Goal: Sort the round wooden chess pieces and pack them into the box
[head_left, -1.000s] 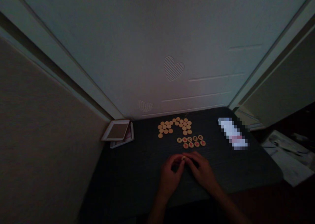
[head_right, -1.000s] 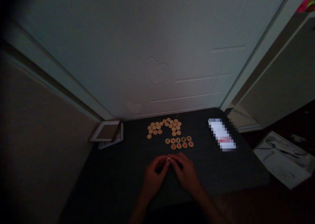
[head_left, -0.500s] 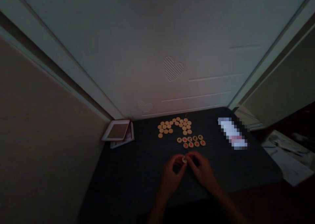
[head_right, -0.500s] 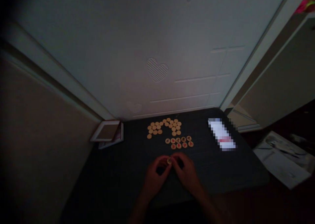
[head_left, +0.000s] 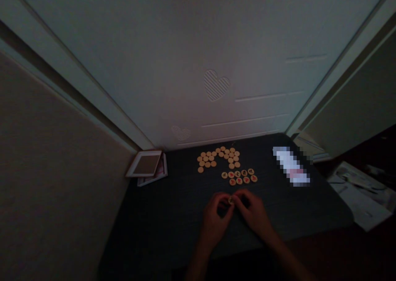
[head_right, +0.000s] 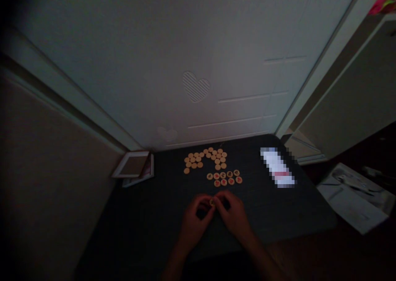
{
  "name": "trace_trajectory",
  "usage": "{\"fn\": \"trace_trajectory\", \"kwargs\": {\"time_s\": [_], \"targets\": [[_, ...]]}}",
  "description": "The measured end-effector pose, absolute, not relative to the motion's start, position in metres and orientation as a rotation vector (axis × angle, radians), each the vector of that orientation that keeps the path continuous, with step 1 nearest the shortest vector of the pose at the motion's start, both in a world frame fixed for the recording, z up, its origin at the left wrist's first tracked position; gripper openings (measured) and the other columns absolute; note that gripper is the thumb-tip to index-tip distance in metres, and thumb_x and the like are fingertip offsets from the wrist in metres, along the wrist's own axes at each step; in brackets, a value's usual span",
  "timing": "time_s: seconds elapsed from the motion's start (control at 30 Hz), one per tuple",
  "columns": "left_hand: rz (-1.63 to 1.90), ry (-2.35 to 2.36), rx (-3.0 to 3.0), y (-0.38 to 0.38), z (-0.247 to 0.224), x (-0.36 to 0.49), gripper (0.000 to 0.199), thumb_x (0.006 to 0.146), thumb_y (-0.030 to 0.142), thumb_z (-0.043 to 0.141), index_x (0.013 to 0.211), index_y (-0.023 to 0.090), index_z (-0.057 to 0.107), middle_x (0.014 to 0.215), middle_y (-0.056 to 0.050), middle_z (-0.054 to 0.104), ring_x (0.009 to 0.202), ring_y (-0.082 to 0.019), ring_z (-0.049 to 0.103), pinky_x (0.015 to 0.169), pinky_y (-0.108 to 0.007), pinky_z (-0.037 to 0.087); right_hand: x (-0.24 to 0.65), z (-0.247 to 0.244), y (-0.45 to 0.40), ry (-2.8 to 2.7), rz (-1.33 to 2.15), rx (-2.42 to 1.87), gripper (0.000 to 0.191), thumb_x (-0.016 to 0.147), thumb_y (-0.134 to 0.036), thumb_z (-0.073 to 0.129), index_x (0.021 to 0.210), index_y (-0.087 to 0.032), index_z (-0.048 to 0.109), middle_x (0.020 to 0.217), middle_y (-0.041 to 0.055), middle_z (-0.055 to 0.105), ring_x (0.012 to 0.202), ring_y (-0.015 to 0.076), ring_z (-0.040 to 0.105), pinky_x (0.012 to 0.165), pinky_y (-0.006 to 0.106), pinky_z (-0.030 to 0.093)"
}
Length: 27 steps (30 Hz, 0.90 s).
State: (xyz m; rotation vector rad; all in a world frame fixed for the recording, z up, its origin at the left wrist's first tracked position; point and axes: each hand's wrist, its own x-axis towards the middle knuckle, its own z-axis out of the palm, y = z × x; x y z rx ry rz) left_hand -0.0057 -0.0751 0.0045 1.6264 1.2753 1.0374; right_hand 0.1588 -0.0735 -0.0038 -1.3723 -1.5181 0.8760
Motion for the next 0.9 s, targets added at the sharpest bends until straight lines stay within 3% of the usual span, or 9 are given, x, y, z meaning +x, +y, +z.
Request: {"fn": "trace_trajectory", "kwargs": {"time_s": [0.2,0.47,0.57,0.9], "targets": [[1.106,1.233,1.678,-0.077,0.004,-0.005,0.018,0.089,0.026,0.067,0.107,0.023,0.068,0.114,-0.007,0.072,0.101,-0.021,0.07,0.085,-0.034,0.06,0.158,-0.007,-0.073,-1.562,0.853,-1.38,0.024,0.097,-0.043,0.057,0.097,-0.023,0.071,0.09,0.0039,0.076,0.082,0.0201,0.072,0.075,0.029,0.055],[1.09,1.342,1.875,-0.07,0.011,-0.013,0.014,0.09,0.029,0.067,0.103,0.025,0.068,0.108,-0.006,0.073,0.102,-0.022,0.07,0.092,-0.038,0.057,0.159,-0.001,-0.074,-1.501,0.844,-1.371,0.027,0.099,-0.043,0.054,0.102,-0.023,0.072,0.094,0.0057,0.076,0.085,0.021,0.072,0.077,0.029,0.056],[1.093,1.418,1.96,-0.057,0.016,-0.019,0.013,0.092,0.03,0.067,0.104,0.025,0.067,0.11,-0.005,0.072,0.105,-0.023,0.068,0.094,-0.039,0.056,0.162,0.0,-0.075,-1.376,0.835,-1.396,0.03,0.099,-0.045,0.053,0.104,-0.021,0.071,0.086,0.0055,0.075,0.079,0.0199,0.071,0.073,0.028,0.055],[0.893,1.561,2.252,-0.025,0.01,-0.015,0.007,0.092,0.028,0.067,0.098,0.024,0.067,0.102,-0.005,0.074,0.099,-0.025,0.066,0.09,-0.04,0.051,0.164,0.001,-0.079,-1.221,0.825,-1.438,0.028,0.098,-0.044,0.056,0.101,-0.02,0.071,0.081,0.0035,0.071,0.073,0.0178,0.068,0.068,0.027,0.053]]}}
